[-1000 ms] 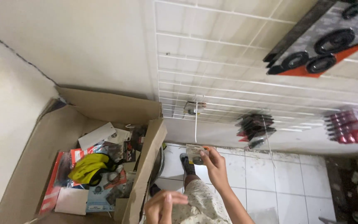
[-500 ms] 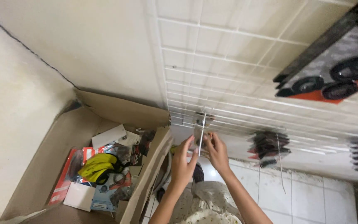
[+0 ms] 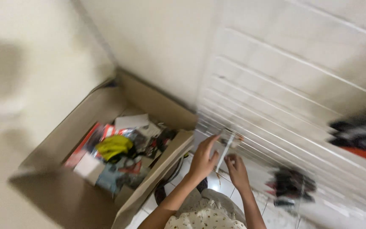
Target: The person wipes several small packaged items with a yellow cloth and places them on a wall-mounted wire rack. The person picks up each item from a cardboard box, wipes it, and hangs it on the rack. This is repeated for multiple items throughout the clip.
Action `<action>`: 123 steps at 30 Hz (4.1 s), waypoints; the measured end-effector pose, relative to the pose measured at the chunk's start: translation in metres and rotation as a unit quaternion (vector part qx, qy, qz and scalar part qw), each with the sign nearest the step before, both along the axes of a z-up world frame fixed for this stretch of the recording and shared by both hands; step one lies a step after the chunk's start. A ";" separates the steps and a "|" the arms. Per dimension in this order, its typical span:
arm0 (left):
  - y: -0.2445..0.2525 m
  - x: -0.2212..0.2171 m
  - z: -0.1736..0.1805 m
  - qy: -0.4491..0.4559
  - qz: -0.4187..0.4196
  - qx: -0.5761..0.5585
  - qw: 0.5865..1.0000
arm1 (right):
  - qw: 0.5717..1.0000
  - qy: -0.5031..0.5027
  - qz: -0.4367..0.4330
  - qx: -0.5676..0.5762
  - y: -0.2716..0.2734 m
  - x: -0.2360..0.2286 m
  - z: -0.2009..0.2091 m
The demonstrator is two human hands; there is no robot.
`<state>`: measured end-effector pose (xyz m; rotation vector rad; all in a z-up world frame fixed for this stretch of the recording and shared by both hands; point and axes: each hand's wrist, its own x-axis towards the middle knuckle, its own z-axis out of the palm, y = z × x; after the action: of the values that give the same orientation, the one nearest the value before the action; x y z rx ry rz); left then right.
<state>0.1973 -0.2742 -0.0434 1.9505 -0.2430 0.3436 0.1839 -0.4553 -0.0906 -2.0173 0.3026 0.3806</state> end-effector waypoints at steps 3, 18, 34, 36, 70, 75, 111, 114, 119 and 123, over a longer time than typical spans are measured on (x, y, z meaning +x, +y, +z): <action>0.021 -0.026 0.012 0.092 0.028 0.004 0.995 | 0.982 0.030 0.175 -0.060 -0.002 -0.012 -0.021; 0.227 -0.235 0.058 0.058 0.419 -0.038 0.905 | 0.830 -0.017 0.452 0.326 0.244 0.002 0.176; 0.244 -0.238 0.098 0.036 0.302 -0.001 0.953 | 0.532 -0.057 0.735 -0.417 0.425 0.041 0.022; 0.243 -0.239 0.098 0.039 0.299 -0.009 0.953 | 0.554 -0.059 0.719 -0.416 0.430 0.047 0.023; 0.227 -0.244 0.072 0.091 0.515 -0.173 0.835 | 0.695 -0.195 0.645 -0.249 0.427 0.180 0.091; 0.225 -0.249 0.063 0.109 0.540 -0.148 0.821 | 0.730 -0.145 0.616 -0.259 0.422 0.191 0.077; 0.228 -0.247 0.066 0.101 0.536 -0.199 0.814 | 0.384 -0.044 0.711 -0.587 0.406 0.187 0.089; 0.233 -0.246 0.072 0.083 0.516 -0.201 0.828 | 0.607 0.055 0.713 -0.348 0.403 0.177 0.173; 0.258 -0.220 0.109 0.278 0.332 -0.166 0.886 | 0.857 0.086 0.506 0.049 0.381 0.101 0.235; 0.261 -0.192 0.098 0.022 0.283 -0.165 0.945 | 0.891 0.197 0.406 -0.042 0.384 0.020 0.239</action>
<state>0.0056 -0.0129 0.0548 1.6585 0.3960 0.6676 0.2041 -0.0712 0.1489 -2.0607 -0.3177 1.3265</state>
